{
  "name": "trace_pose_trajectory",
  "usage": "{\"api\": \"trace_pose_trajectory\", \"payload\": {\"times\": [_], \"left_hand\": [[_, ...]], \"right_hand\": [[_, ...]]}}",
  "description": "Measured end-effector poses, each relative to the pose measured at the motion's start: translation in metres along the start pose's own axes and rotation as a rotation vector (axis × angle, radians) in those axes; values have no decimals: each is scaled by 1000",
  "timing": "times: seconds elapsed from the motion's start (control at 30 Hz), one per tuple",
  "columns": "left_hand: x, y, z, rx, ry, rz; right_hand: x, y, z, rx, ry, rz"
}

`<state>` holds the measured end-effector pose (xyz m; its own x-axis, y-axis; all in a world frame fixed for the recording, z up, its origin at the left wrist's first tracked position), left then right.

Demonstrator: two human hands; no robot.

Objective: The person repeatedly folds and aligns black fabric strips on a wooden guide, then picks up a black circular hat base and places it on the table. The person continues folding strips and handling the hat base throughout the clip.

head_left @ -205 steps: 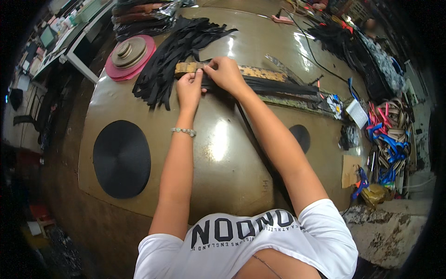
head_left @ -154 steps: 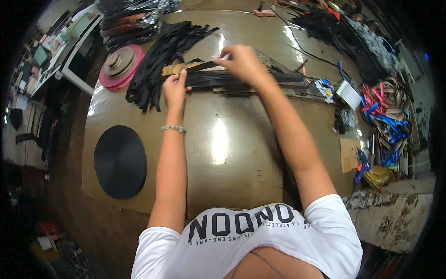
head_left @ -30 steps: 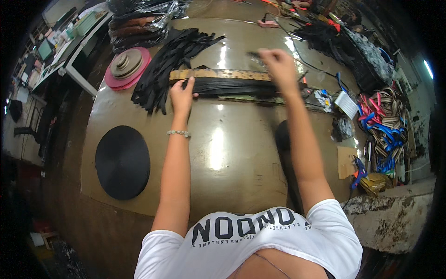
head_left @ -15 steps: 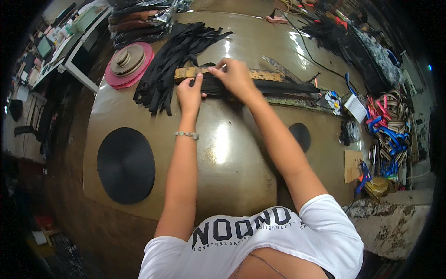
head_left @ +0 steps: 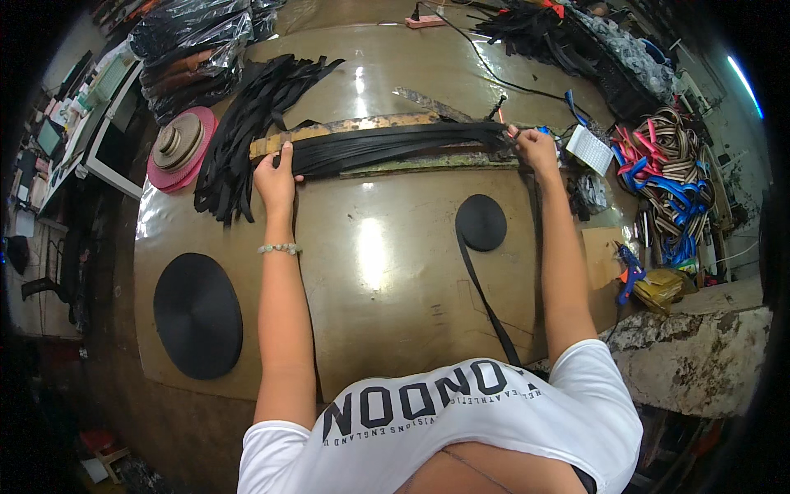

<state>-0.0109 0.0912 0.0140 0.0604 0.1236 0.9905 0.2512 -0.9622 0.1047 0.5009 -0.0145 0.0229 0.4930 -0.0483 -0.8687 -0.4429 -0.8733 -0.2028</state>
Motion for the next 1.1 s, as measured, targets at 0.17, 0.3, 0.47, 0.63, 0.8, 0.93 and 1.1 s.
{"api": "trace_pose_trajectory", "payload": {"times": [0.17, 0.3, 0.47, 0.63, 0.8, 0.93, 1.1], "left_hand": [[0, -1, 1, 7, 5, -2], [-2, -3, 0, 7, -20, 16], [-5, -6, -1, -8, -5, 35], [-8, -4, -1, -35, -52, 63], [-14, -6, 8, -170, 141, -20], [-10, -6, 4, -97, 70, -21], [-4, -5, 3, -63, 46, 23]], "right_hand": [[11, -4, 1, 44, 11, -142], [-9, -9, -8, -78, 441, -151], [-146, -6, -6, 225, 317, -373], [-272, 53, 219, -104, 26, -818], [-247, 58, 308, -203, 115, -596], [-245, 60, 315, -275, 127, -656], [-264, 57, 288, -442, 155, -811]]}}
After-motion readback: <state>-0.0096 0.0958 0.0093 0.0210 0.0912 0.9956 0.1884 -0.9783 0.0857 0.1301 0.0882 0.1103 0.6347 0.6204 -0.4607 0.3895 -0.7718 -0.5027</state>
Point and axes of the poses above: each hand's wrist, its own y-axis away from the middle knuckle, its own z-axis out of the palm, x = y × z, the point moved 10 cm from there along -y, towards the middle knuckle, and after that the axes turned 12 degrees about -z, right-handed, at the moved point
